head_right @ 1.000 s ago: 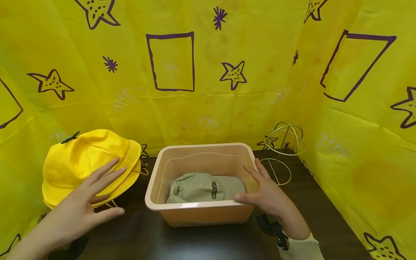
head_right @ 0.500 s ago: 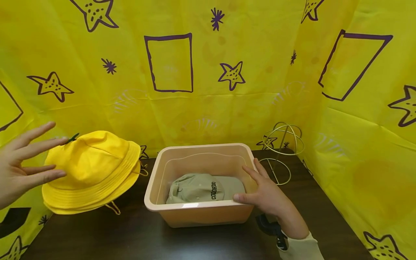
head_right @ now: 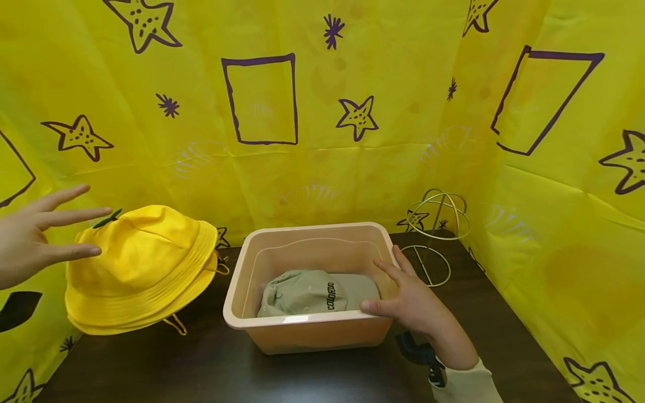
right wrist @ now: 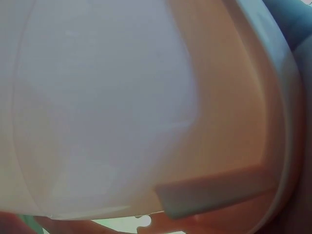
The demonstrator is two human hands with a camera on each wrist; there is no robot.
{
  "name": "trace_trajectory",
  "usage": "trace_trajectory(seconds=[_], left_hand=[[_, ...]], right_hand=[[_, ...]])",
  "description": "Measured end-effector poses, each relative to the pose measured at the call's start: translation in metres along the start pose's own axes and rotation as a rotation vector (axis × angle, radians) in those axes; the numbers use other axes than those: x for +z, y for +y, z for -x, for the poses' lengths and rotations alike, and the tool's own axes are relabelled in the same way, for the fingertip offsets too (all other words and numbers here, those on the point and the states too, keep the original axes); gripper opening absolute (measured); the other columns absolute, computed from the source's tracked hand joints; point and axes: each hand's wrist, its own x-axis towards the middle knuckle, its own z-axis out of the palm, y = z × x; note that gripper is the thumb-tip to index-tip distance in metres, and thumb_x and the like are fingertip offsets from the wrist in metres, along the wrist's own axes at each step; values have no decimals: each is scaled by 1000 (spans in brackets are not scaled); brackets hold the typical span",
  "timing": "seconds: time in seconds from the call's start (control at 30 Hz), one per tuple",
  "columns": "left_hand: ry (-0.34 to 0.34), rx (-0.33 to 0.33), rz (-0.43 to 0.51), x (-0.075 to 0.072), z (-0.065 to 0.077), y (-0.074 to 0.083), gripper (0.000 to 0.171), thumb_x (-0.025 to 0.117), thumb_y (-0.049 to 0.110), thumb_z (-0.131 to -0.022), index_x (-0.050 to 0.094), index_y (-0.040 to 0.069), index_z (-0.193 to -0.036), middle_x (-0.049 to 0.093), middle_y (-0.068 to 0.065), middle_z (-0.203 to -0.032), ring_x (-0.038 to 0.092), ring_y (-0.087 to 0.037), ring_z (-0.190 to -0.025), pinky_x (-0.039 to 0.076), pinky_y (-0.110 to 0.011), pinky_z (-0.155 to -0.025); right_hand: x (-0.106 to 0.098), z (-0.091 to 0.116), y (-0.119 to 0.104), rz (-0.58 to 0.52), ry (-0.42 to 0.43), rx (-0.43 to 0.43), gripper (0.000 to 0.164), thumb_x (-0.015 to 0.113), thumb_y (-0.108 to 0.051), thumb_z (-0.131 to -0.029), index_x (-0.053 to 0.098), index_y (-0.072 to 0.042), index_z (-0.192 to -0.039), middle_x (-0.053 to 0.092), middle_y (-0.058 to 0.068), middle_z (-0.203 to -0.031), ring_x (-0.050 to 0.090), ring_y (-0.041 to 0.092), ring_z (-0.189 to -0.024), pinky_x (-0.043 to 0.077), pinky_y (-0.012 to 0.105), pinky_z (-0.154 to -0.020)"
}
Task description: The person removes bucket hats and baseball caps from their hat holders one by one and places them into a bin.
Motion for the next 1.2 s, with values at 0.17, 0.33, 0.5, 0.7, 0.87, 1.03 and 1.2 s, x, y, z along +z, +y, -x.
trace_trajectory(seconds=[0.17, 0.33, 0.5, 0.7, 0.87, 1.03, 1.2], left_hand=[[-124, -32, 3, 3, -11, -7, 68, 71, 44, -91, 52, 6, -145, 7, -23, -163, 44, -63, -114, 44, -63, -77], [-168, -28, 17, 7, -18, -10, 62, 69, 43, -94, 57, 7, -142, 20, -26, -158, 46, -59, -117, 43, -64, -82], [-169, -21, 33, 13, -23, -15, 57, 69, 41, -94, 59, 8, -140, 28, -28, -155, 44, -58, -120, 39, -68, -87], [-166, -21, 19, 17, -27, -16, 55, 68, 41, -95, 60, 9, -139, 36, -27, -151, 42, -58, -122, 38, -67, -89], [-154, -34, 15, 17, -28, -15, 51, 67, 36, -96, 60, 9, -139, 41, -31, -145, 48, -56, -117, 43, -62, -85], [-159, -63, 45, 18, -28, -15, 45, 64, 23, -99, 57, 5, -140, 54, -36, -128, 50, -28, -59, 42, -38, -56], [-152, -89, 66, 19, -25, -17, 43, 60, 12, -99, 56, 0, -139, 67, -26, -100, 36, -19, -47, 36, -33, -47]], right_hand=[[0, 0, 0, -9, -1, 0, 88, 85, -43, -77, 47, -10, -149, 3, 17, -164, 7, 52, -143, 22, 76, -98], [0, 0, 1, -10, 1, -3, 87, 85, -43, -77, 48, -10, -149, 3, 16, -165, 7, 52, -143, 22, 76, -98], [1, 0, 1, -9, 2, -8, 86, 84, -43, -77, 49, -11, -148, 3, 16, -165, 8, 52, -143, 23, 76, -98], [1, 0, 1, 4, 7, -6, 86, 85, -44, -77, 50, -9, -147, 4, 17, -164, 10, 53, -142, 23, 75, -98], [0, 0, 0, 5, 6, -10, 85, 84, -44, -78, 50, -7, -146, 4, 18, -164, 10, 53, -142, 24, 75, -98], [-1, 0, 0, 1, 9, -12, 84, 84, -44, -77, 52, -6, -145, 5, 18, -164, 9, 53, -143, 23, 75, -99], [0, 0, 0, 6, 14, -22, 82, 85, -43, -77, 54, -5, -143, 5, 19, -164, 10, 53, -142, 24, 74, -99]])
